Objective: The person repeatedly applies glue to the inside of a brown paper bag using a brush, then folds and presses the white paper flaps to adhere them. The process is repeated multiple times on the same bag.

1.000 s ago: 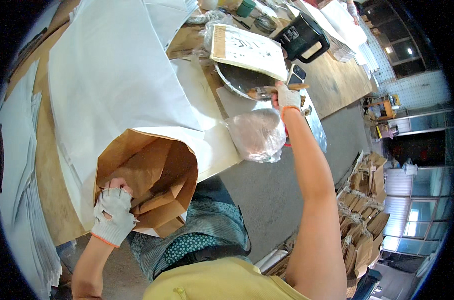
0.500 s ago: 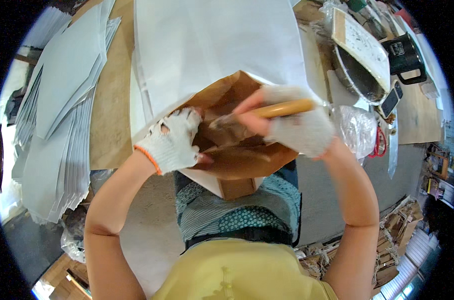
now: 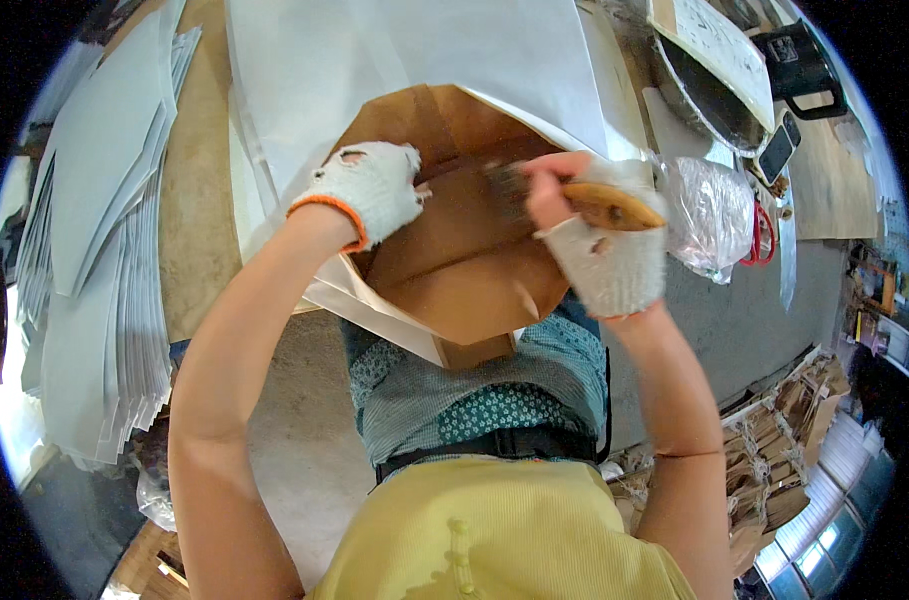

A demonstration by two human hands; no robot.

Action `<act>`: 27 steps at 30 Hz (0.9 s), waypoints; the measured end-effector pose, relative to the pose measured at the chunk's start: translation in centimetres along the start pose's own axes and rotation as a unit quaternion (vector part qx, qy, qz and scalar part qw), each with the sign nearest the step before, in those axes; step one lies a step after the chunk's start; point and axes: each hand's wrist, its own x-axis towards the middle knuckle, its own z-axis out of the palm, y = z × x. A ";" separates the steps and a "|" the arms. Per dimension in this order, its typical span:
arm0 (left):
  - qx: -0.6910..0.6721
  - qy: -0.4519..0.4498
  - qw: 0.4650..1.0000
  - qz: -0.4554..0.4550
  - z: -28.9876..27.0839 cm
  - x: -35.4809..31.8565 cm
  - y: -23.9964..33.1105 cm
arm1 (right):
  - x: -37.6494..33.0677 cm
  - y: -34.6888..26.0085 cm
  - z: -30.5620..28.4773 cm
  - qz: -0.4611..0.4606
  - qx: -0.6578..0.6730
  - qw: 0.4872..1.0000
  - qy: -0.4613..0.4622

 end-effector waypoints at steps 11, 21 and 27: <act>0.002 0.024 0.999 -0.042 0.5 0.2 0.0 | -0.7 1.8 0.0 -0.182 -0.318 0.930 -0.033; -0.011 0.096 0.992 -0.077 0.8 0.0 -1.5 | 6.5 4.9 -2.6 -0.008 0.318 0.948 0.023; 0.086 0.237 0.968 0.009 -0.3 -2.0 1.2 | 10.6 8.6 6.4 0.038 0.621 0.776 0.097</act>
